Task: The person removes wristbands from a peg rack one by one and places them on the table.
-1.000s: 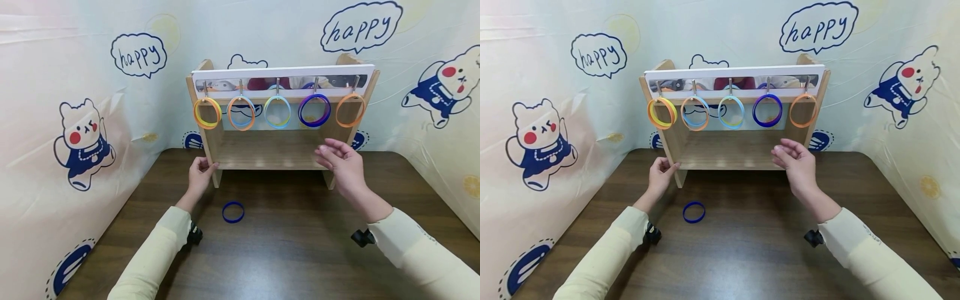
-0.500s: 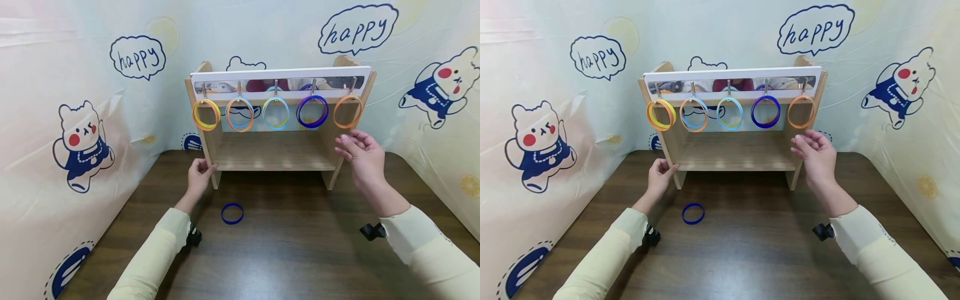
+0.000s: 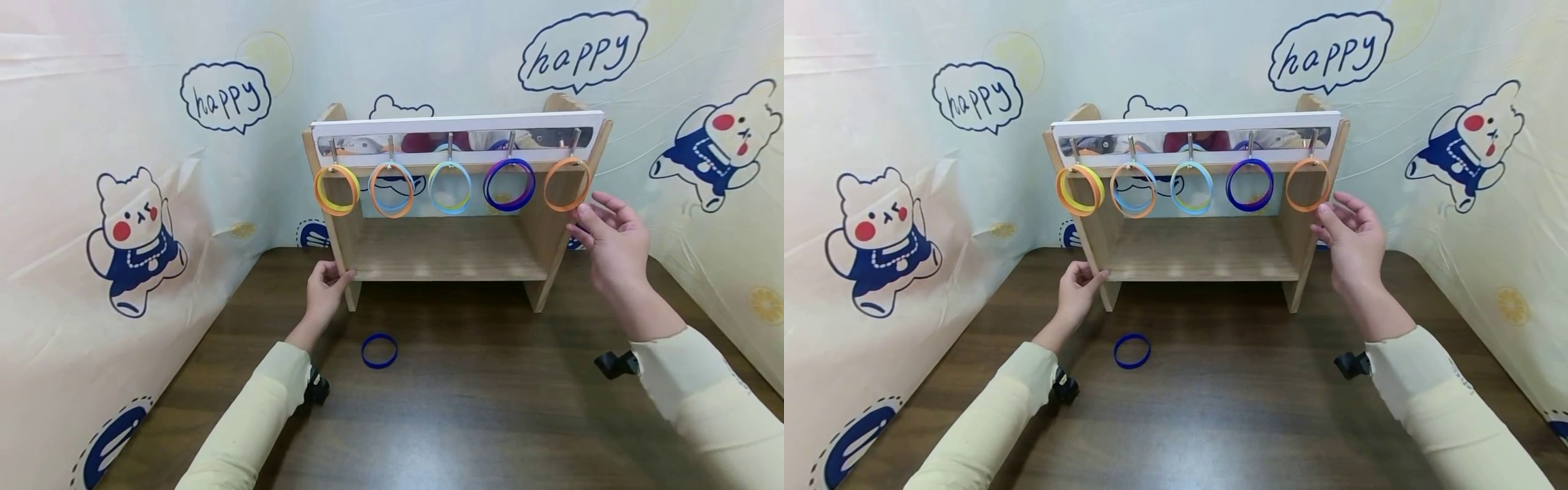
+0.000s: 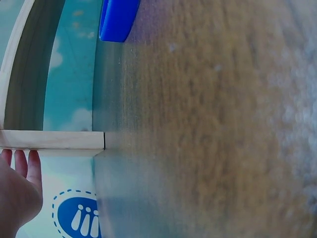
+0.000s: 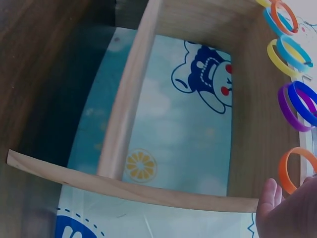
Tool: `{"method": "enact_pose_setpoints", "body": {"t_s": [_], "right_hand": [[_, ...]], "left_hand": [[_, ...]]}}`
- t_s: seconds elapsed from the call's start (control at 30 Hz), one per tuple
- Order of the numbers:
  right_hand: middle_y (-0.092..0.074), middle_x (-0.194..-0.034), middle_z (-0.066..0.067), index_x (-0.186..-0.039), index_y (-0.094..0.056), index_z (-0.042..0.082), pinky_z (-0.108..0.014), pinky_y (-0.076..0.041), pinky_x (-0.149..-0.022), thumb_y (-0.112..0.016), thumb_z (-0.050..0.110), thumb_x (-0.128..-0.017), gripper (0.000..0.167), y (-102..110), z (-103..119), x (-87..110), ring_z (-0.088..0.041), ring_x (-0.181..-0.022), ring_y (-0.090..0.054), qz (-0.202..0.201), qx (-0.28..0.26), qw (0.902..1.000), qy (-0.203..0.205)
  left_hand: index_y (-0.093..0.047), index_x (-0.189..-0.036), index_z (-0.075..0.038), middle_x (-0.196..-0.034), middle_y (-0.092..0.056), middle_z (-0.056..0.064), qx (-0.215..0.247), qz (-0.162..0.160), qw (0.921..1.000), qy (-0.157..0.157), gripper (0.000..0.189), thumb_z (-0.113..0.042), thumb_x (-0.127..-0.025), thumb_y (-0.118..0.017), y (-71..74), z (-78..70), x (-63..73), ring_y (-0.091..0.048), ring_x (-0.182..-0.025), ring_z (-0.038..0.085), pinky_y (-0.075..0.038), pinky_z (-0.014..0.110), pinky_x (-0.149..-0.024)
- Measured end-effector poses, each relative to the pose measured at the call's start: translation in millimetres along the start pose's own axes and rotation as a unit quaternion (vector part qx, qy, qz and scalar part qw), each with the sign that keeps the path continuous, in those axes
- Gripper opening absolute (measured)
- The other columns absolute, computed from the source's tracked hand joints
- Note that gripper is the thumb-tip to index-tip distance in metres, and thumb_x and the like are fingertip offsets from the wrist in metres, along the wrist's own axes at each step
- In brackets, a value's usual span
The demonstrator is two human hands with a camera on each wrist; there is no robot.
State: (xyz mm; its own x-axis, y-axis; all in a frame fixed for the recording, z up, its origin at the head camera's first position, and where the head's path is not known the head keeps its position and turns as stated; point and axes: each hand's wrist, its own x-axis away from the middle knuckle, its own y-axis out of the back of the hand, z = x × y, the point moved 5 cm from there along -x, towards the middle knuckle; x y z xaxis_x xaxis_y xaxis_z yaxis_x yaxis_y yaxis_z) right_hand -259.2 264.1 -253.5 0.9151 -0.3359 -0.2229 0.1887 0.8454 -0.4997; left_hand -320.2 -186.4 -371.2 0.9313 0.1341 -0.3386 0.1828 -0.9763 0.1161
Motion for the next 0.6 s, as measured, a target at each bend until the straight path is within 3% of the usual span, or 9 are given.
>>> {"method": "enact_pose_setpoints", "body": {"t_s": [0.3,0.6], "right_hand": [[-0.056,-0.117,-0.01,-0.127,-0.057,0.011,-0.026,-0.055,-0.075,-0.079,0.012,-0.079,0.053,-2.5,4.6,-5.2,-0.017,-0.095,-0.067,-0.003,0.033,0.9993,-0.015],[-0.057,-0.11,-0.01,-0.127,-0.058,0.011,-0.026,-0.055,-0.075,-0.078,0.01,-0.079,0.052,-5.3,5.2,-5.3,-0.016,-0.094,-0.065,0.001,0.039,0.9992,-0.011]], "left_hand": [[-0.054,-0.108,0.009,-0.105,-0.058,0.019,0.0,-0.004,1.0,-0.004,0.028,-0.005,-0.089,-0.07,0.2,0.0,0.1,-0.054,-0.094,0.027,-0.051,0.019,-0.072],[-0.053,-0.108,0.009,-0.104,-0.058,0.018,0.0,-0.001,1.0,-0.008,0.028,-0.004,-0.089,-0.07,0.1,0.7,0.0,-0.054,-0.094,0.026,-0.051,0.019,-0.073]]}}
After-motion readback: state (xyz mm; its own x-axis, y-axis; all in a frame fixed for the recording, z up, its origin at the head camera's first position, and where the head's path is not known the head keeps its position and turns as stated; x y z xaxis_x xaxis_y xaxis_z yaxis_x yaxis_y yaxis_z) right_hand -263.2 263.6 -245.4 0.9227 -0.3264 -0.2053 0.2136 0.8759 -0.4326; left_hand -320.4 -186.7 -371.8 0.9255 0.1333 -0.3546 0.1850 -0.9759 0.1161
